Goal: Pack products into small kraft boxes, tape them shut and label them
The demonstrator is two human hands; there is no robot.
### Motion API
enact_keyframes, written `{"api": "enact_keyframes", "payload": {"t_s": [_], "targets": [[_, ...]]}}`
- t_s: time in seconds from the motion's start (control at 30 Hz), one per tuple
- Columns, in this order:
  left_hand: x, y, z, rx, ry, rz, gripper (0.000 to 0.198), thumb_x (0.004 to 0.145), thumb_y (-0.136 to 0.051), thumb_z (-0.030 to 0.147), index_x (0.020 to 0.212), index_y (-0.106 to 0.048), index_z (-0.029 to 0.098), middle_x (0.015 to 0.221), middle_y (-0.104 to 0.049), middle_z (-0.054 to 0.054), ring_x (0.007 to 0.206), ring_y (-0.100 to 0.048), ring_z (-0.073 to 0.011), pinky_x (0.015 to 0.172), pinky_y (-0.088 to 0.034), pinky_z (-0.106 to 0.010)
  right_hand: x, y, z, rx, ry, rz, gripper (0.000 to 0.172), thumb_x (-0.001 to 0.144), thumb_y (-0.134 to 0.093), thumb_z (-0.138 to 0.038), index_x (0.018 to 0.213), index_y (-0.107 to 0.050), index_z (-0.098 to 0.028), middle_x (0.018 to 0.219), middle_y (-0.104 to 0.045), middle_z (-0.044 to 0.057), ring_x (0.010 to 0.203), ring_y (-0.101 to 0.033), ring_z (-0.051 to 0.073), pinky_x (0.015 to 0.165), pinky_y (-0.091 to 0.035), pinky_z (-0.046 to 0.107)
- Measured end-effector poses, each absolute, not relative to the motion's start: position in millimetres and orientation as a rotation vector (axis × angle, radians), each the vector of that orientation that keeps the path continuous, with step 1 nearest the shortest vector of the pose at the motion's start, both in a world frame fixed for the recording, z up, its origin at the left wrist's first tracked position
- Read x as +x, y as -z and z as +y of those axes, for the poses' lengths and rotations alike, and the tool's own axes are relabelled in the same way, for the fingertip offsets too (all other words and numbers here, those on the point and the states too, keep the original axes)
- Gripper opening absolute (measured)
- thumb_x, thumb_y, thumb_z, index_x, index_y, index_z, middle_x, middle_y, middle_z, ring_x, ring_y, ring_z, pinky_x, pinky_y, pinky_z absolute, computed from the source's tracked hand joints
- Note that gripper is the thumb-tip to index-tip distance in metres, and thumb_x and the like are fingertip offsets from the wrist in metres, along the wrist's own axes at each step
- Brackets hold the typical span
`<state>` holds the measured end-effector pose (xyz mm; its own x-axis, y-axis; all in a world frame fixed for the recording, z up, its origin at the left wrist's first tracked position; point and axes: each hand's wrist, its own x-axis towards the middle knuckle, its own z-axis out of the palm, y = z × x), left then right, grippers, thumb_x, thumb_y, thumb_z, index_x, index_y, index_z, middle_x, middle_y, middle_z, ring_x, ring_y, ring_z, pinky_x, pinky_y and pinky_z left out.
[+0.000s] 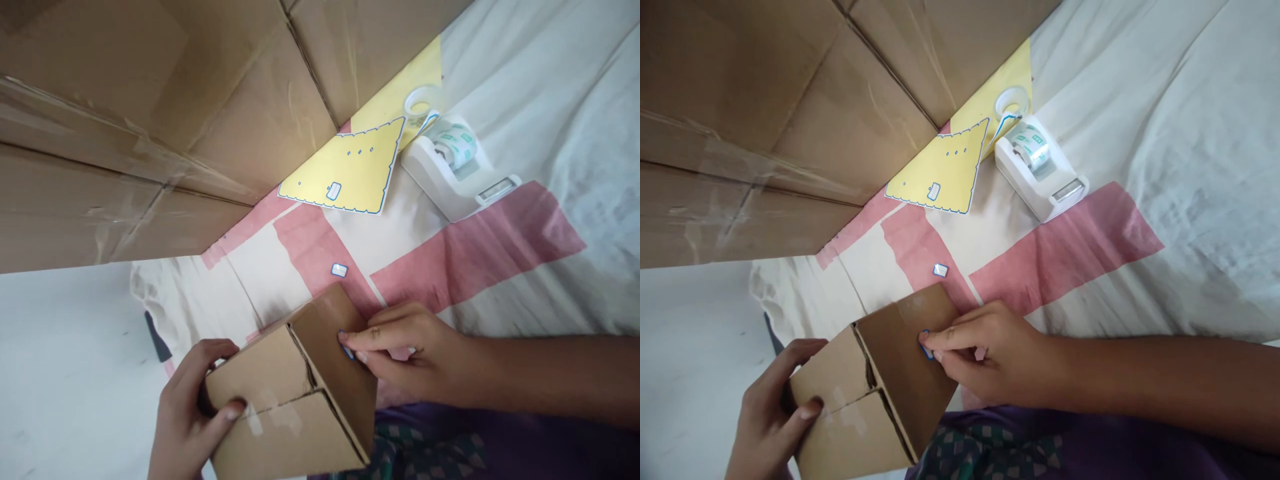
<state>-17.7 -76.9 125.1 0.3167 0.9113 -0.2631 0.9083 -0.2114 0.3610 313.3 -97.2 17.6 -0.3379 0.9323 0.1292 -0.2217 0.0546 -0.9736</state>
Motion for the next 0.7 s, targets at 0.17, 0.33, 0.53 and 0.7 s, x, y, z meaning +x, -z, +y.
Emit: {"api": "enact_keyframes", "payload": {"t_s": [0.17, 0.33, 0.53, 0.7], "targets": [[-16.8, -126.2, -78.3, 2.090, -0.017, 1.628, 0.052, 0.088, -0.053, 0.072, 0.106, -0.059, 0.023, 0.097, -0.063, -0.004, 0.082, -0.062, -0.0214, 0.063, -0.049, -0.031, 312.0, -13.9, -100.2, -0.874, -1.455, -1.296, 0.022, 0.094, -0.057, -0.009, 0.094, -0.079, -0.010, 0.063, -0.066, 0.000, 0.049, -0.050, 0.006, 0.047, -0.038, 0.017], [-19.2, -126.0, -79.1, 2.088, -0.010, 1.640, 0.053, 0.088, -0.052, 0.073, 0.107, -0.059, 0.024, 0.099, -0.063, -0.004, 0.082, -0.062, -0.0211, 0.063, -0.049, -0.031, 310.9, -12.1, -100.3, -0.859, -1.407, -1.334, 0.021, 0.094, -0.057, -0.009, 0.095, -0.077, -0.011, 0.062, -0.061, -0.002, 0.050, -0.050, 0.006, 0.050, -0.039, 0.019], [-20.0, -125.9, -75.1, 2.116, 0.012, 1.608, 0.050, 0.089, -0.054, 0.070, 0.107, -0.059, 0.024, 0.100, -0.063, -0.004, 0.084, -0.062, -0.0207, 0.066, -0.049, -0.031, 307.2, -13.2, -101.9, -0.792, -1.455, -1.436, 0.029, 0.102, -0.053, -0.016, 0.081, -0.073, -0.014, 0.055, -0.053, -0.004, 0.048, -0.046, 0.007, 0.048, -0.036, 0.021], [-22.1, -125.2, -78.1, 2.096, 0.014, 1.641, 0.053, 0.088, -0.054, 0.073, 0.108, -0.059, 0.024, 0.102, -0.063, -0.005, 0.085, -0.063, -0.0219, 0.066, -0.050, -0.032, 310.8, -16.6, -102.1, -0.865, -1.424, -1.404, 0.022, 0.098, -0.055, -0.012, 0.092, -0.076, -0.014, 0.060, -0.062, -0.002, 0.052, -0.054, 0.008, 0.052, -0.041, 0.020]]}}
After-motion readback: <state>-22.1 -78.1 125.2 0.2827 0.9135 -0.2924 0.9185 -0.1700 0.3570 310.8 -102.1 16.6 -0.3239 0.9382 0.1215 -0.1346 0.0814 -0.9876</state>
